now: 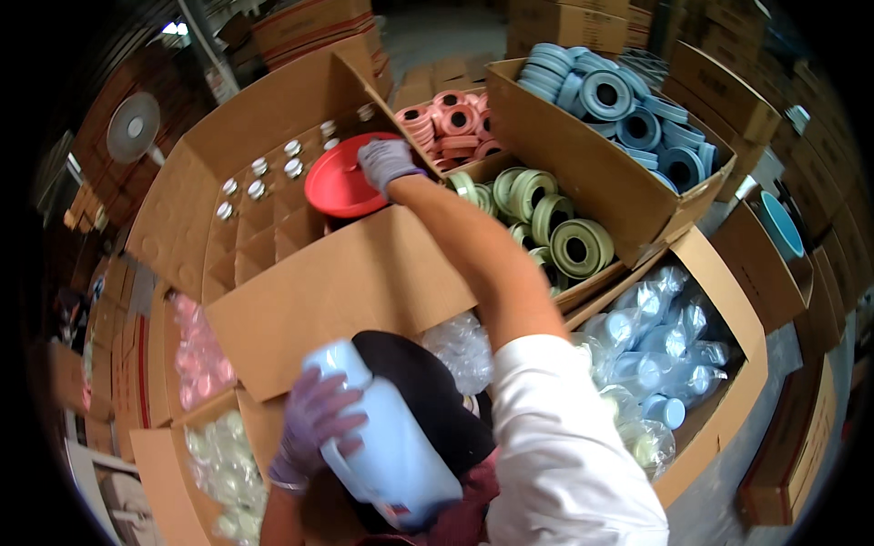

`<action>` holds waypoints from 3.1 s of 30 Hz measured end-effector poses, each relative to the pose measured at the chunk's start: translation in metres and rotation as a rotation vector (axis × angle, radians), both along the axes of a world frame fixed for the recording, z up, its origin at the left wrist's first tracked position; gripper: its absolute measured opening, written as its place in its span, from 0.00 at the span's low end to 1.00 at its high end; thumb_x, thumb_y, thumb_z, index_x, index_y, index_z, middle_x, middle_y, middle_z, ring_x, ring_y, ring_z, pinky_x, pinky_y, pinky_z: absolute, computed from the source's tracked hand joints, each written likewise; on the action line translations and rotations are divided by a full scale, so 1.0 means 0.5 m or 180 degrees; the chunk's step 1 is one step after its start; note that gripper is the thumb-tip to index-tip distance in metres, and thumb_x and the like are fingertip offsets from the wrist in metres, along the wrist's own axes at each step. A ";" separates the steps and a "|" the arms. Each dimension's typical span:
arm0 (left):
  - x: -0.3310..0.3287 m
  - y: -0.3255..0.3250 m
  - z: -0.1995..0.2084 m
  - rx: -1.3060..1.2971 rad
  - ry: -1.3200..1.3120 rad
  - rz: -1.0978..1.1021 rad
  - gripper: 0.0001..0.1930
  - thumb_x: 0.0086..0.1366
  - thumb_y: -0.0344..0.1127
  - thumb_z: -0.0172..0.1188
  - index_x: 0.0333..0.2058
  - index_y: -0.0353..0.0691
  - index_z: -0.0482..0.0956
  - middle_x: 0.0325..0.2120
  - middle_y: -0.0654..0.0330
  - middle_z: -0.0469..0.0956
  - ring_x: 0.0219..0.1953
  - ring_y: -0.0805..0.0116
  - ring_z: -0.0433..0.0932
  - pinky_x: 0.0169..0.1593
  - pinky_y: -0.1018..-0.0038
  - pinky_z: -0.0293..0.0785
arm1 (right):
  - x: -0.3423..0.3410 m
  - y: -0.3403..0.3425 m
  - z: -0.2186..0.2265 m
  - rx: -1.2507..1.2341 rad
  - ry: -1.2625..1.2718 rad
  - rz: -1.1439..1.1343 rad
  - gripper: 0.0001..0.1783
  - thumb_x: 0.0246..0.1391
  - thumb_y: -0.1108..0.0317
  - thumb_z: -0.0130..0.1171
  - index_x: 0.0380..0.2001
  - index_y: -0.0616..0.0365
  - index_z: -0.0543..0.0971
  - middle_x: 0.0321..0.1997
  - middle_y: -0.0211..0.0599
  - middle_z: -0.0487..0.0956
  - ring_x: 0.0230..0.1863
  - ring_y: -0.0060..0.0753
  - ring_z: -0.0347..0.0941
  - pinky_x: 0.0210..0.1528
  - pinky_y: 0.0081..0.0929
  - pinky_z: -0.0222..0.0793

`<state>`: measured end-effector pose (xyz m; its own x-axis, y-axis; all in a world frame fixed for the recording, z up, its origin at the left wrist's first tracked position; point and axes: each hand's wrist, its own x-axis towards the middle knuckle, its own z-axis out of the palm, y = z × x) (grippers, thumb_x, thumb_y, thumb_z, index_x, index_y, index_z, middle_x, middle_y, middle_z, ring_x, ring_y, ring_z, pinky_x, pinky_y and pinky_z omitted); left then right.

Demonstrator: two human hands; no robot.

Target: The person assembles thermos flasks by inserting stainless steel inner liners into colored outer shells, screwing on lids, and placing the completed units into plastic bags. The person then places the packaged thermos into a cardboard box.

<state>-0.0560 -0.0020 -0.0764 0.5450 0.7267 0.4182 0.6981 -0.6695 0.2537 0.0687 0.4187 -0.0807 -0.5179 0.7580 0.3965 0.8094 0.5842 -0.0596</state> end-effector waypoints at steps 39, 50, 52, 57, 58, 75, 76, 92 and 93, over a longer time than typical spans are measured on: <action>-0.037 -0.172 -0.059 -0.0645 -0.2026 0.2941 0.22 0.75 0.35 0.40 0.60 0.27 0.66 0.60 0.50 0.69 0.63 0.60 0.65 0.66 0.67 0.58 | 0.842 -0.578 -0.063 -0.3459 0.3450 -0.0495 0.13 0.56 0.62 0.58 0.38 0.59 0.81 0.34 0.31 0.81 0.36 0.23 0.77 0.39 0.26 0.73; -0.096 -0.152 -0.097 -0.0516 -0.2122 0.2473 0.20 0.74 0.36 0.41 0.58 0.29 0.68 0.59 0.51 0.69 0.63 0.60 0.65 0.67 0.66 0.56 | 1.157 -0.742 -0.449 -0.2403 -0.1589 -0.2668 0.16 0.53 0.57 0.53 0.36 0.53 0.84 0.37 0.40 0.84 0.42 0.47 0.82 0.43 0.42 0.77; -0.112 -0.140 -0.084 -0.0633 -0.2036 0.2604 0.21 0.74 0.36 0.42 0.58 0.29 0.68 0.59 0.51 0.70 0.63 0.60 0.65 0.67 0.66 0.56 | 1.152 -0.661 -0.339 -0.2460 -0.1207 -0.1931 0.17 0.51 0.53 0.56 0.30 0.57 0.83 0.29 0.45 0.83 0.29 0.46 0.80 0.36 0.41 0.76; -0.085 -0.047 -0.032 -0.0339 -0.2340 0.2133 0.21 0.74 0.37 0.44 0.57 0.28 0.70 0.57 0.51 0.72 0.61 0.61 0.68 0.66 0.67 0.59 | 0.816 -0.488 -0.003 -0.1589 0.0794 0.0620 0.18 0.43 0.77 0.63 0.41 0.59 0.76 0.36 0.39 0.76 0.37 0.38 0.75 0.36 0.31 0.72; -0.081 -0.029 -0.031 -0.0238 -0.2419 0.2020 0.20 0.74 0.37 0.44 0.56 0.27 0.71 0.56 0.51 0.73 0.60 0.61 0.69 0.65 0.68 0.60 | 0.731 -0.458 0.038 -0.2292 0.1268 0.0781 0.15 0.47 0.73 0.62 0.41 0.58 0.76 0.36 0.35 0.76 0.37 0.34 0.74 0.37 0.30 0.72; -0.179 0.288 -0.156 -0.0321 -0.1059 0.1296 0.24 0.66 0.43 0.58 0.56 0.35 0.70 0.52 0.48 0.73 0.54 0.52 0.73 0.57 0.64 0.69 | -0.267 -0.193 0.190 -0.3293 0.3477 0.2006 0.22 0.60 0.53 0.56 0.50 0.57 0.75 0.45 0.33 0.77 0.44 0.29 0.74 0.49 0.31 0.71; -0.194 0.287 -0.180 -0.0309 -0.1129 0.1261 0.27 0.66 0.45 0.58 0.58 0.36 0.67 0.55 0.47 0.71 0.56 0.51 0.71 0.59 0.64 0.68 | -0.237 -0.215 0.175 -0.2464 0.3171 0.2172 0.23 0.60 0.55 0.56 0.51 0.60 0.75 0.44 0.33 0.77 0.45 0.28 0.74 0.49 0.30 0.70; -0.140 0.259 -0.212 -0.0464 -0.3983 0.2108 0.18 0.64 0.28 0.53 0.52 0.29 0.73 0.45 0.50 0.79 0.49 0.60 0.78 0.56 0.69 0.71 | -0.060 -0.384 -0.144 -0.1363 0.2005 0.1357 0.13 0.53 0.64 0.58 0.42 0.53 0.75 0.30 0.45 0.77 0.34 0.51 0.75 0.41 0.43 0.69; -0.159 0.234 -0.202 -0.0235 -0.3446 0.2147 0.18 0.65 0.28 0.53 0.53 0.31 0.72 0.45 0.52 0.78 0.49 0.62 0.77 0.55 0.70 0.72 | -0.068 -0.384 -0.141 -0.1163 0.1749 0.1226 0.12 0.54 0.63 0.57 0.42 0.52 0.76 0.31 0.45 0.77 0.34 0.50 0.75 0.43 0.44 0.69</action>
<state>-0.1357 0.1147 -0.1775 -0.5314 0.7655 0.3628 0.3072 -0.2250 0.9247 0.0346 0.2265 -0.1510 -0.5730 0.6963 0.4322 0.3506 0.6850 -0.6387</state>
